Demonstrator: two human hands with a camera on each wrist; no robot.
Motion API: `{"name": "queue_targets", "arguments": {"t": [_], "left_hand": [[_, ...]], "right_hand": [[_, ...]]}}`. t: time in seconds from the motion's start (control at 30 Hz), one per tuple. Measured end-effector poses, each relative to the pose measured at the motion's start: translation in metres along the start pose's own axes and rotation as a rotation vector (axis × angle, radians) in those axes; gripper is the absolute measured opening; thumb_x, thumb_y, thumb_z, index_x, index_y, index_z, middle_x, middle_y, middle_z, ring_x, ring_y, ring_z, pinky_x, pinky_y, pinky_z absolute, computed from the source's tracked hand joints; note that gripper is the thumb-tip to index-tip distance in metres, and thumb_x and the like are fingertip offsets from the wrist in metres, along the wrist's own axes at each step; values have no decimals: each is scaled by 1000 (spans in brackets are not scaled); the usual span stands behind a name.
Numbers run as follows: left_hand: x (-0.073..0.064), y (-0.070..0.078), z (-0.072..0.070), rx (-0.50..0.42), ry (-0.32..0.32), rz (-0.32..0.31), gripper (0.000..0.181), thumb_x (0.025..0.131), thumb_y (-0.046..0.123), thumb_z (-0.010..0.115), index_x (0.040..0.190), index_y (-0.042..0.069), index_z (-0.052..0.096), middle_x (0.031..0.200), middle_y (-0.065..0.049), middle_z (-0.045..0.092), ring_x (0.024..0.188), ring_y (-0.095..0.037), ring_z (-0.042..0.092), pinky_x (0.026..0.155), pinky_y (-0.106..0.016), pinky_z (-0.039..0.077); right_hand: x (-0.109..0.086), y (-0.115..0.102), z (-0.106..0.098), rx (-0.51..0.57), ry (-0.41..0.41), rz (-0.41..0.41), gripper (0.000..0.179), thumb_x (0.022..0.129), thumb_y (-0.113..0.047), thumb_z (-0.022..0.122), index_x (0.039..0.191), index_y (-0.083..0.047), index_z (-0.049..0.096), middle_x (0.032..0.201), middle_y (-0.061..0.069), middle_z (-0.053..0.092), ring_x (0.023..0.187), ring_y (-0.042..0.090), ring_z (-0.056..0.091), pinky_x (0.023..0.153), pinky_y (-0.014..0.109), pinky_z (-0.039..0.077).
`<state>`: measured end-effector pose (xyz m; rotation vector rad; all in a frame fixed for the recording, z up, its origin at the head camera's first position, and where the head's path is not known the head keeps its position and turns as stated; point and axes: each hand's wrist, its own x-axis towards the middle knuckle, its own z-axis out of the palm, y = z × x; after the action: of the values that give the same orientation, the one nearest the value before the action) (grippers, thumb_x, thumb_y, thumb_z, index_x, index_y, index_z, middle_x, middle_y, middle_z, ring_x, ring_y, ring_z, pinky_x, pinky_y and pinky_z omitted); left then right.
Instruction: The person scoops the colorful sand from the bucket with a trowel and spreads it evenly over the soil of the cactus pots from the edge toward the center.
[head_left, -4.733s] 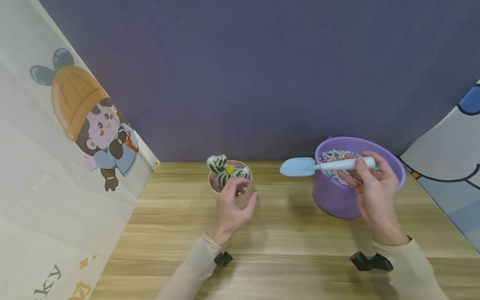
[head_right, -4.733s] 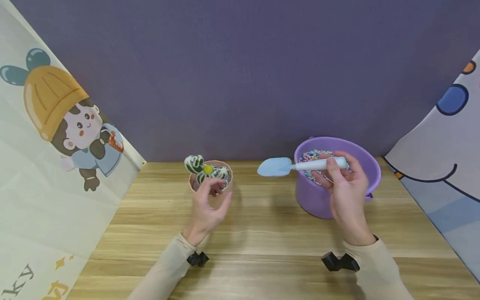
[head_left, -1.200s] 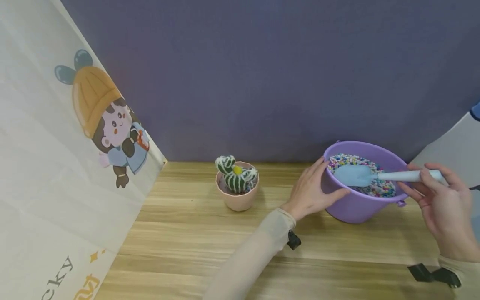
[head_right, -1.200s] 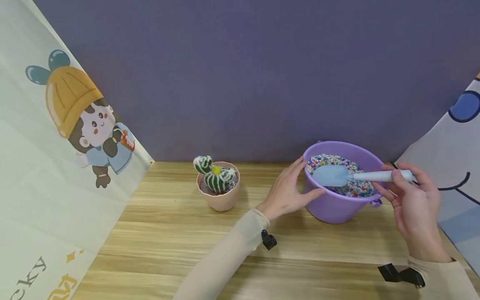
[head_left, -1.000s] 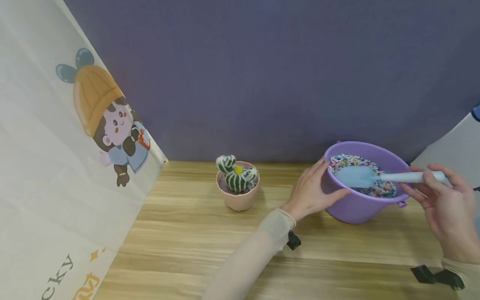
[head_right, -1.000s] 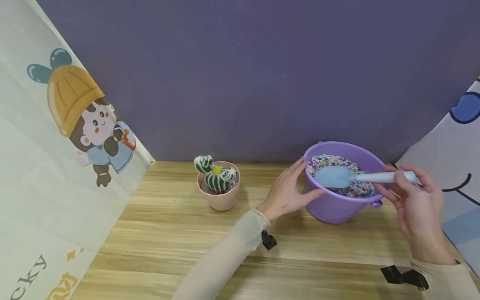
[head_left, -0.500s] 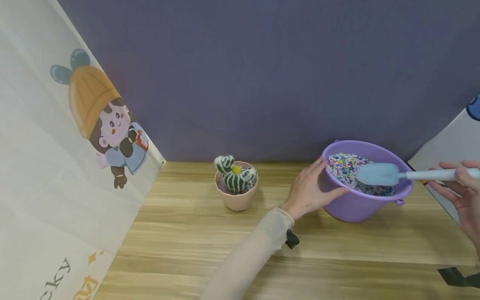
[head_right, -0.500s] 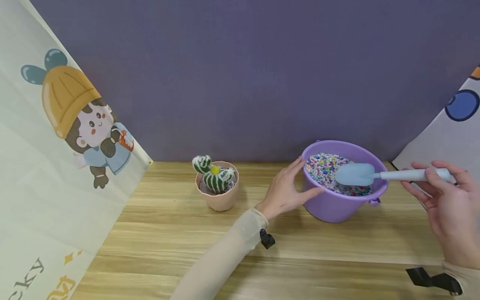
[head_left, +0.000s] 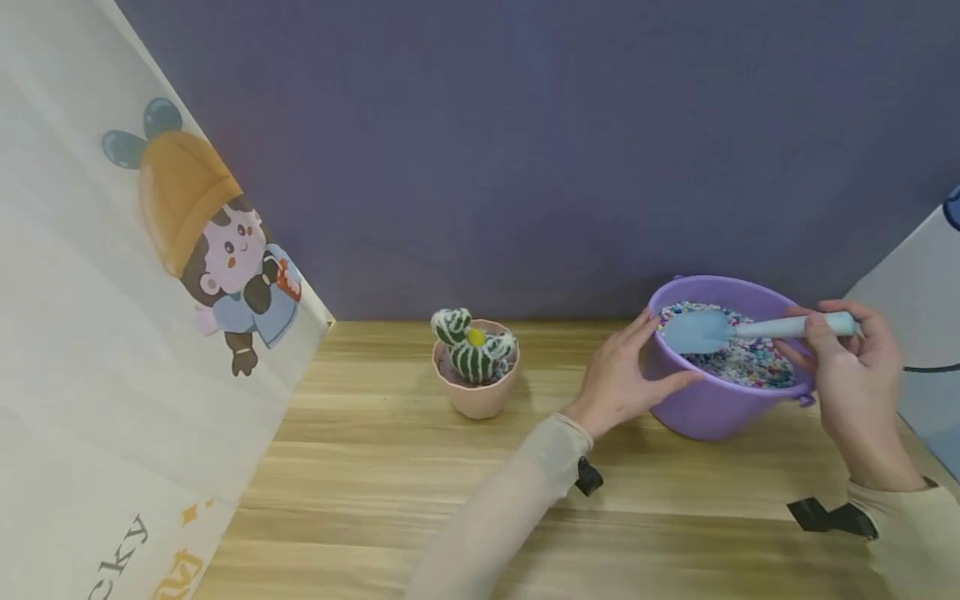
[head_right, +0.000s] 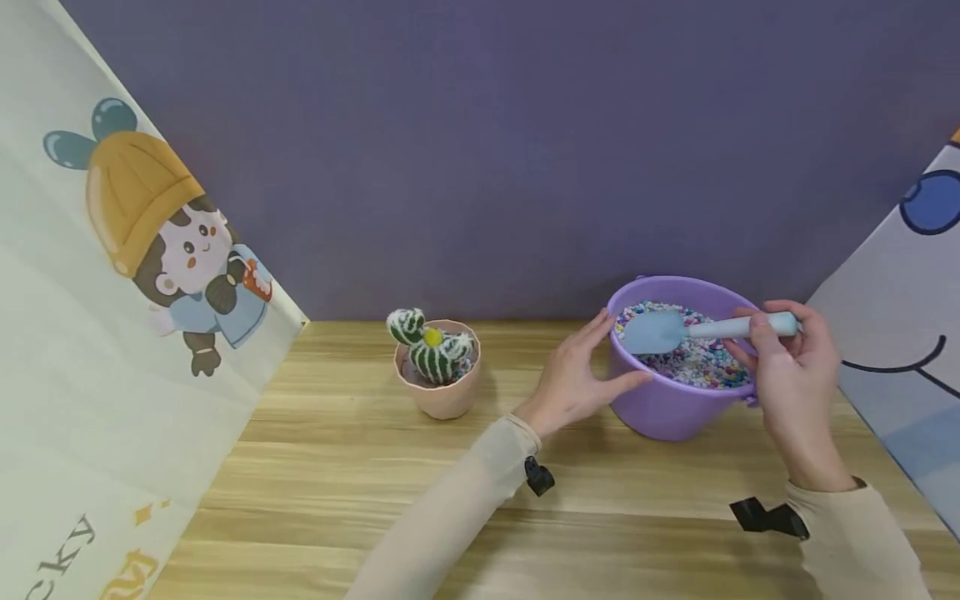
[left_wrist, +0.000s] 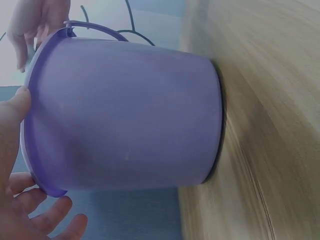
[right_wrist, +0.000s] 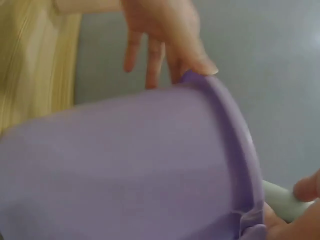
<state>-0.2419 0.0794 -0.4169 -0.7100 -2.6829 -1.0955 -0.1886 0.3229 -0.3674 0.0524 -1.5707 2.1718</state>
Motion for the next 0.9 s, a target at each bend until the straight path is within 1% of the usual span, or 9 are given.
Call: {"name": "queue_targets", "arguments": {"t": [0.1, 0.2, 0.33, 0.43, 0.5, 0.57, 0.67, 0.77, 0.9], "left_hand": [[-1, 1, 3, -13, -2, 13, 97, 89, 73, 72, 167, 29, 35, 175, 11, 29, 159, -17, 38, 126, -39, 40], [-1, 1, 2, -10, 4, 8, 97, 88, 73, 73, 167, 28, 37, 175, 10, 31, 158, -18, 39, 126, -40, 41], [-1, 0, 2, -3, 9, 8, 98, 88, 73, 73, 167, 29, 35, 175, 11, 29, 158, -18, 38, 126, -40, 40], [1, 1, 3, 1, 15, 21, 98, 88, 73, 72, 167, 29, 35, 174, 11, 30, 158, -17, 39, 125, -40, 41], [1, 0, 3, 3, 17, 30, 98, 88, 74, 72, 167, 28, 36, 174, 10, 31, 157, -18, 40, 125, -40, 41], [1, 0, 4, 1, 11, 32, 98, 89, 74, 71, 167, 28, 36, 174, 10, 31, 157, -18, 40, 125, -40, 41], [1, -1, 4, 2, 15, 24, 98, 89, 73, 72, 167, 27, 36, 175, 11, 29, 158, -18, 39, 125, -40, 41], [1, -2, 3, 8, 29, 21, 97, 89, 73, 72, 167, 27, 37, 174, 11, 30, 158, -17, 39, 125, -39, 41], [1, -3, 2, 4, 25, 18, 97, 88, 73, 73, 166, 28, 38, 174, 11, 31, 158, -17, 39, 125, -40, 41]], "right_hand": [[-1, 2, 4, 15, 9, 12, 18, 108, -9, 56, 125, -8, 49, 112, 1, 73, 99, 5, 78, 83, 18, 61], [-1, 3, -1, 59, -11, 37, 15, 109, -8, 54, 122, -6, 48, 110, 1, 75, 99, 6, 78, 83, 19, 61], [3, 3, -6, 58, -31, 71, 15, 109, -8, 54, 123, -7, 47, 109, 0, 76, 99, 5, 78, 83, 19, 62], [8, -1, -12, 61, -17, 71, 17, 108, -8, 55, 124, -8, 49, 107, -1, 77, 94, 6, 79, 80, 19, 63], [12, -4, -18, 40, 10, 42, 17, 108, -7, 56, 124, -9, 52, 106, -1, 77, 90, 5, 79, 78, 18, 62], [14, -7, -23, -18, 50, 1, 16, 108, -5, 54, 123, -11, 54, 105, -3, 75, 88, 3, 77, 76, 15, 61], [16, -10, -26, -164, 84, -36, 17, 109, -7, 52, 124, -14, 55, 108, -7, 71, 90, -2, 73, 77, 10, 58], [15, -7, -23, -289, 62, -31, 16, 110, -12, 50, 125, -17, 51, 113, -9, 66, 96, -5, 69, 80, 7, 57], [10, -1, -14, -363, 31, -12, 15, 112, -16, 48, 126, -19, 47, 115, -9, 63, 101, -5, 66, 83, 6, 55]]}}
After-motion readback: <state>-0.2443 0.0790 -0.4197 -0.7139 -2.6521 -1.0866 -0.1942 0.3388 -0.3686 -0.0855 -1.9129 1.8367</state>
